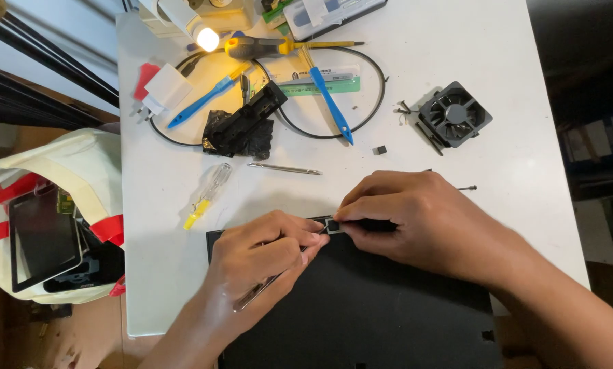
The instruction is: Assembling or repairing a video game console by installing internal components and securing the outer shell with screws.
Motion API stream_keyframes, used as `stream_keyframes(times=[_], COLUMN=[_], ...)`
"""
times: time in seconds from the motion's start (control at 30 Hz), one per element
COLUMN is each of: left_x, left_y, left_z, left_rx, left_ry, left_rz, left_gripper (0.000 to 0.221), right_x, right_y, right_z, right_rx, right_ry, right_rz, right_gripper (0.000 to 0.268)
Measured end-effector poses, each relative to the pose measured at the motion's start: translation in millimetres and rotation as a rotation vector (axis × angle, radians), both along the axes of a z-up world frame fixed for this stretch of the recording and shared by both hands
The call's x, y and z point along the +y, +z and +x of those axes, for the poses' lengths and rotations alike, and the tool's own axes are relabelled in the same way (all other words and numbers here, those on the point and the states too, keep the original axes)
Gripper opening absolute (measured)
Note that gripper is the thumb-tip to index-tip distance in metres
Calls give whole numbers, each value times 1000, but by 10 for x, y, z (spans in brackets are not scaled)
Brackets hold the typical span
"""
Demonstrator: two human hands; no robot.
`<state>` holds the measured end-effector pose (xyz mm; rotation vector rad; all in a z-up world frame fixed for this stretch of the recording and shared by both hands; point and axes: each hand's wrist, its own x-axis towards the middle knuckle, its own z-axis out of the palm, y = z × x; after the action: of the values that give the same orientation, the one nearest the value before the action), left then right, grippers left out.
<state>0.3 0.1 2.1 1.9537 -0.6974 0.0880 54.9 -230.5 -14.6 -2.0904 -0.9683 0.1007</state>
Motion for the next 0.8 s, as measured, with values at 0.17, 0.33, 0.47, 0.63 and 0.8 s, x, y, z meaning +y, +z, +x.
stream_keyframes(times=[0.17,0.33,0.47,0.63,0.8], left_x=[-10,4,-18,-15,-26], left_y=[-11,-178,-145,-128,-140], left_z=[-6,30,42,51,41], left_rx=[44,48,215,244,247], left_ry=[37,102,217,212,209], left_rz=[-52,-119,-124,-114,-158], left_gripper=[31,33,29,24,31], right_x=[9,15,27,37,48], right_y=[-5,12,10,21,31], right_z=[3,-2,-1,-17,-11], right_rx=[7,-1,-28,-33,-67], right_ry=[3,20,42,35,55], right_rz=[-6,-11,-18,8,-31], right_gripper=[9,9,12,9,6])
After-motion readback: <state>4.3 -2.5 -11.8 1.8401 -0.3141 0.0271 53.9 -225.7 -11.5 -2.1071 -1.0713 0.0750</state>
